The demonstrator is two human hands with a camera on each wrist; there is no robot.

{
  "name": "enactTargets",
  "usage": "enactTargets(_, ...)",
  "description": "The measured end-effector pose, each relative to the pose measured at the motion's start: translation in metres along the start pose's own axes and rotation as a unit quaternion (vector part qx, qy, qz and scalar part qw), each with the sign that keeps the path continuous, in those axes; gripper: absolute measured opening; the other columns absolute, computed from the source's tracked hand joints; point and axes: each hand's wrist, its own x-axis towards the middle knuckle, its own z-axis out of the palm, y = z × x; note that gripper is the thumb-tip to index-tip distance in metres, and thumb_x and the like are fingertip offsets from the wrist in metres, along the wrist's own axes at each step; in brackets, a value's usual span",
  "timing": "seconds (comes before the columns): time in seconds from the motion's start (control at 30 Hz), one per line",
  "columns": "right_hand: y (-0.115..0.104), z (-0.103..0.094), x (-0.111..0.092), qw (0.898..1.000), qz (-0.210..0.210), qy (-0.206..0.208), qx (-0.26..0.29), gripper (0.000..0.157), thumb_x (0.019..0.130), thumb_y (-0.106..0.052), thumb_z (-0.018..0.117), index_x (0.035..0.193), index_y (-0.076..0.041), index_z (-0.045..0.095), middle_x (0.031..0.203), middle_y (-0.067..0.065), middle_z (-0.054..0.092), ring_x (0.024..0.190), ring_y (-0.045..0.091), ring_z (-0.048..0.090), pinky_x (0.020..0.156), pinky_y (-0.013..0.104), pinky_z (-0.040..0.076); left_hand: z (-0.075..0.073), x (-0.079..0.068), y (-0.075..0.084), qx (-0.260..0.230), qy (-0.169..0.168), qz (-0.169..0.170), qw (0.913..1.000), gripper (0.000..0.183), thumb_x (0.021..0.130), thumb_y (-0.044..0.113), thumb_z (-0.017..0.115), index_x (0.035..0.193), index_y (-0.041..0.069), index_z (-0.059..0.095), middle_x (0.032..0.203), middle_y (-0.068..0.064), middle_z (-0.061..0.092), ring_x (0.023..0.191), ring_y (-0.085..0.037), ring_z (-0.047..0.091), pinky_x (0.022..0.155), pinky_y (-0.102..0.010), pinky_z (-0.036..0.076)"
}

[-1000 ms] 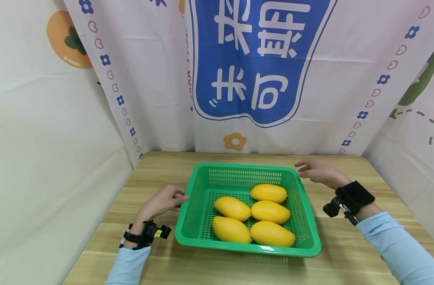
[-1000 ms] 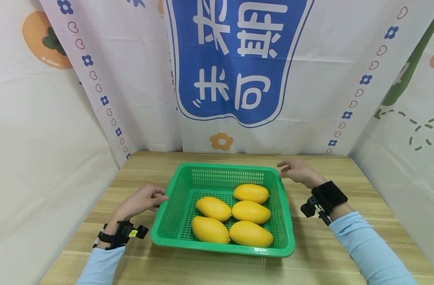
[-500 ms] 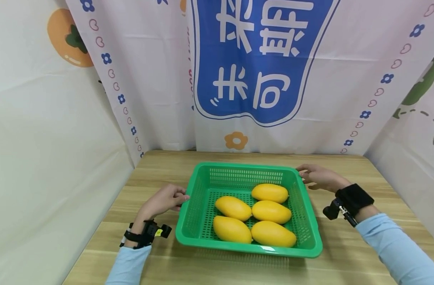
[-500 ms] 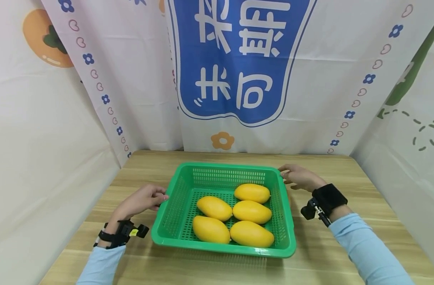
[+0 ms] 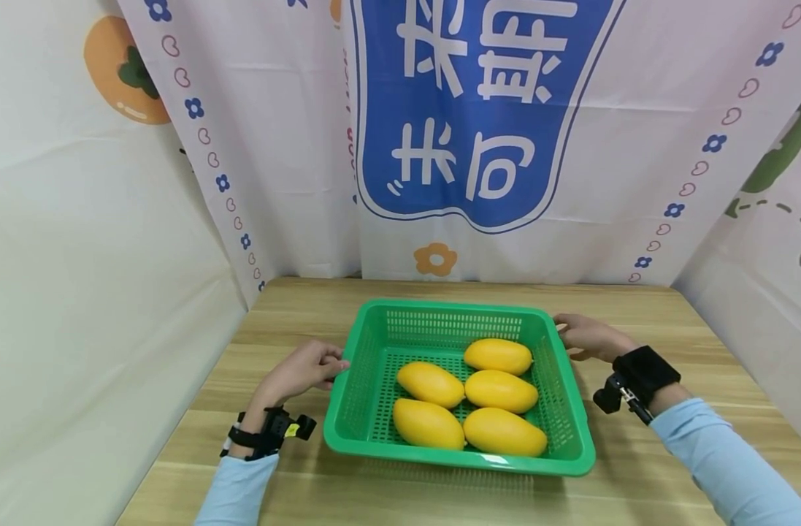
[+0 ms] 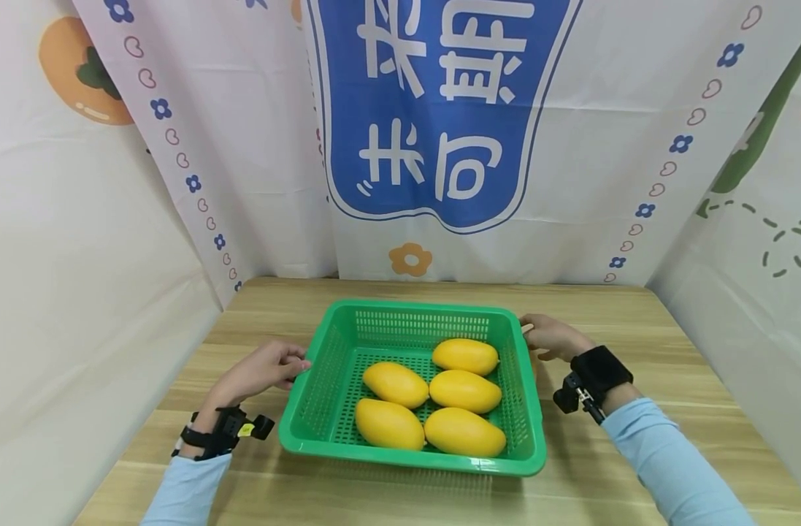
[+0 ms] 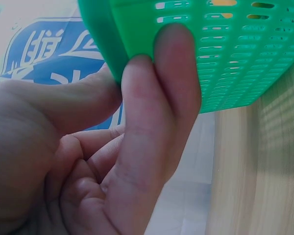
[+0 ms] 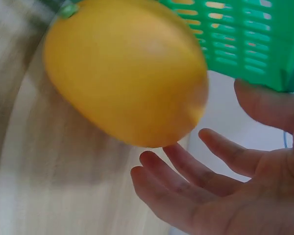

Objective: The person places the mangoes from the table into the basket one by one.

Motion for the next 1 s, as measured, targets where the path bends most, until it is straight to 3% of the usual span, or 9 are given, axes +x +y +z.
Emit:
enactTargets(0.27,0.009,0.006,0.002,1.0,0.03,-0.002,0.008,0.075,0.092,-0.016,0.063,0.15,0.007,0.023,0.148,0.037,0.034,0.124,0.045,0.053,0.095,0.063,0.052,-0.001,0.0,0.0,0.004,-0.002,0.001,1.0,0.026,0.103,0.014,0.055,0.119,-0.003,0.067,0.091,-0.007,0.073,0.083,-0.017,0.07,0.076,-0.036,0.063)
enactTargets(0.53,0.013,0.007,0.004,0.999,0.048,-0.01,0.019,0.082,0.095,-0.022,0.063,0.154,0.007,0.014,0.145,0.037,0.038,0.116,0.039,0.06,0.09,0.058,0.057,0.0,0.0,-0.001,0.003,-0.004,0.001,1.0,0.026,0.103,0.013,0.055,0.119,-0.003,0.067,0.086,-0.005,0.071,0.077,-0.016,0.065,0.075,-0.034,0.063)
enactTargets(0.67,0.017,0.007,0.005,0.998,0.053,-0.016,0.03,0.08,0.098,-0.026,0.06,0.154,0.007,0.013,0.13,0.031,0.054,0.105,0.032,0.064,0.084,0.054,0.058,0.0,0.0,-0.001,0.004,-0.003,0.001,1.0,0.026,0.103,0.013,0.055,0.119,-0.003,0.067,0.085,-0.005,0.07,0.076,-0.016,0.065,0.075,-0.035,0.063)
enactTargets(0.73,0.019,0.007,0.005,0.998,0.056,-0.015,0.03,0.078,0.099,-0.025,0.058,0.154,0.007,0.014,0.111,0.021,0.064,0.095,0.027,0.065,0.081,0.05,0.059,0.001,0.0,0.0,0.003,-0.004,0.0,1.0,0.026,0.103,0.013,0.055,0.119,-0.003,0.067,0.086,-0.005,0.071,0.078,-0.016,0.066,0.075,-0.034,0.063)
enactTargets(0.83,0.021,0.005,0.003,0.998,0.06,-0.007,0.021,0.078,0.098,-0.025,0.058,0.152,0.011,0.015,0.114,0.025,0.063,0.097,0.027,0.063,0.08,0.048,0.059,0.001,-0.001,0.0,0.0,-0.004,-0.002,1.0,0.026,0.103,0.013,0.055,0.119,-0.004,0.066,0.09,-0.007,0.072,0.081,-0.017,0.069,0.075,-0.033,0.063)
enactTargets(0.9,0.021,0.002,0.001,0.998,0.059,-0.001,0.014,0.077,0.098,-0.026,0.058,0.15,0.014,0.019,0.126,0.03,0.056,0.104,0.029,0.061,0.081,0.049,0.06,0.001,0.0,0.0,-0.003,-0.004,-0.003,1.0,0.026,0.103,0.013,0.055,0.119,-0.004,0.066,0.092,-0.007,0.073,0.084,-0.017,0.07,0.076,-0.034,0.063)
enactTargets(0.97,0.021,0.0,0.0,0.998,0.058,0.004,0.011,0.073,0.099,-0.027,0.059,0.148,0.016,0.026,0.135,0.033,0.047,0.108,0.03,0.059,0.081,0.048,0.061,0.0,-0.001,0.0,-0.004,-0.002,-0.003,1.0,0.027,0.103,0.014,0.055,0.12,-0.004,0.066,0.093,-0.008,0.074,0.085,-0.018,0.071,0.077,-0.036,0.063)
enactTargets(1.0,0.021,-0.002,-0.001,0.998,0.058,0.004,0.013,0.069,0.1,-0.027,0.057,0.146,0.016,0.03,0.131,0.031,0.05,0.107,0.03,0.059,0.081,0.047,0.061,0.0,-0.001,-0.001,-0.004,-0.001,-0.003,1.0,0.027,0.103,0.014,0.055,0.12,-0.004,0.066,0.093,-0.008,0.074,0.085,-0.018,0.071,0.077,-0.036,0.063)
